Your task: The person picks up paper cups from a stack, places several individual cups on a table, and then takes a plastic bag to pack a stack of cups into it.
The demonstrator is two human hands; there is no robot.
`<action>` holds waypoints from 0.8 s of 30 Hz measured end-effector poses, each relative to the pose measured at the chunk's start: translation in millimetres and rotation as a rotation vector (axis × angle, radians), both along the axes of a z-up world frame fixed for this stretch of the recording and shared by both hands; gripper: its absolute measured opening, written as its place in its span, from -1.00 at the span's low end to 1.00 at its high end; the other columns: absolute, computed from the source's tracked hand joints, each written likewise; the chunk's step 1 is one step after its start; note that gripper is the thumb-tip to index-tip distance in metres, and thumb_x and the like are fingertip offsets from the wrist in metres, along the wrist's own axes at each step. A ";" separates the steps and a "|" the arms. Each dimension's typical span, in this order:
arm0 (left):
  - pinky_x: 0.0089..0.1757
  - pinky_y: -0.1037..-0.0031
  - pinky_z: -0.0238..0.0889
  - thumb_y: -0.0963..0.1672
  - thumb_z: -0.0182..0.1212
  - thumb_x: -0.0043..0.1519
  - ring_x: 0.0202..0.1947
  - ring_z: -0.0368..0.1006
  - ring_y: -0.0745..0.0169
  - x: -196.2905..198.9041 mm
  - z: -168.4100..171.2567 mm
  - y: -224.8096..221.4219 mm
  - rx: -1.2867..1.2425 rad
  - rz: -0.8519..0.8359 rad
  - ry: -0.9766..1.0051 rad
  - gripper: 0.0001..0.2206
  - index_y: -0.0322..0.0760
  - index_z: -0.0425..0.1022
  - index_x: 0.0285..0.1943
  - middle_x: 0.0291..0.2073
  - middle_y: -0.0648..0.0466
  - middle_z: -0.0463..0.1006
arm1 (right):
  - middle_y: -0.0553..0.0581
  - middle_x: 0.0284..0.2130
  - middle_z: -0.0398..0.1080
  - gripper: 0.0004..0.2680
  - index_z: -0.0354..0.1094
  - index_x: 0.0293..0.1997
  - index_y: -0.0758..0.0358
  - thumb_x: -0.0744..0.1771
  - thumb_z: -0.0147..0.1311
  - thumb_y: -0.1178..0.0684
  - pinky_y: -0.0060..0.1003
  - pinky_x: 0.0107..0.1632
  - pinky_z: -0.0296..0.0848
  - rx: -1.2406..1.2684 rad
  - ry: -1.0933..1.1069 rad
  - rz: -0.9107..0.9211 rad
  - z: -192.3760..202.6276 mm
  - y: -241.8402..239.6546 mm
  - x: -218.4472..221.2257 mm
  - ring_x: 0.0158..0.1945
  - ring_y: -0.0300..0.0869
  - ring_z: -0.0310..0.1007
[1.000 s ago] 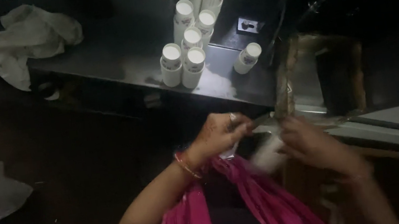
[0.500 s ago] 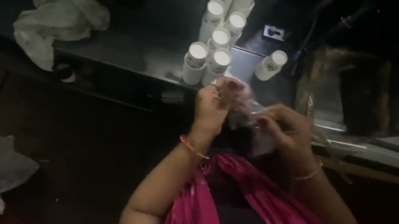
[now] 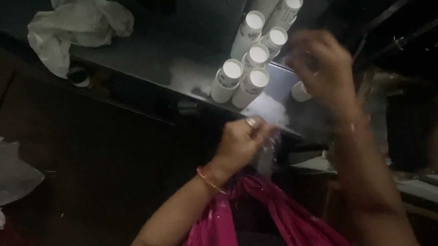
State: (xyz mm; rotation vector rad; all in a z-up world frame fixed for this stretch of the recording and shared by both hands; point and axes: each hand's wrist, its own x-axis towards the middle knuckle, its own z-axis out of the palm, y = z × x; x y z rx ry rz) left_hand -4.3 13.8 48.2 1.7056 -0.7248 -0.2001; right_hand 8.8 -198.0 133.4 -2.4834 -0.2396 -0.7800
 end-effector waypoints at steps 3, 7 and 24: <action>-0.32 0.41 0.45 -0.02 0.34 0.24 -0.45 0.59 0.22 -4.5 -17.8 -5.4 -0.022 -0.195 -0.069 -0.72 -0.35 0.55 -0.35 -0.45 0.01 0.63 | 0.23 0.05 0.45 -0.84 0.48 -0.16 0.31 0.28 0.39 0.20 -0.26 -0.06 0.59 -0.037 0.058 0.035 -22.9 -25.4 53.3 0.01 -0.06 0.54; -0.32 0.39 0.47 -0.06 0.34 0.19 -0.42 0.62 0.17 -3.2 -12.4 4.7 0.078 -0.278 0.128 -0.77 -0.36 0.56 -0.30 -0.45 -0.03 0.63 | 0.22 -0.02 0.44 -0.81 0.46 -0.16 0.31 0.27 0.41 0.14 -0.20 -0.06 0.55 -0.080 0.231 0.011 -12.5 -22.8 36.5 -0.06 -0.05 0.53; -0.12 0.35 0.35 -0.14 0.22 0.30 -0.20 0.55 0.10 -35.5 -22.0 -7.2 -0.132 -0.014 -0.341 -0.70 -0.19 0.58 0.22 -0.25 0.06 0.64 | 0.28 -0.03 0.40 -0.86 0.45 -0.16 0.40 0.29 0.19 0.14 -0.23 0.08 0.47 0.402 0.256 0.208 -30.8 55.4 -129.6 0.08 -0.06 0.42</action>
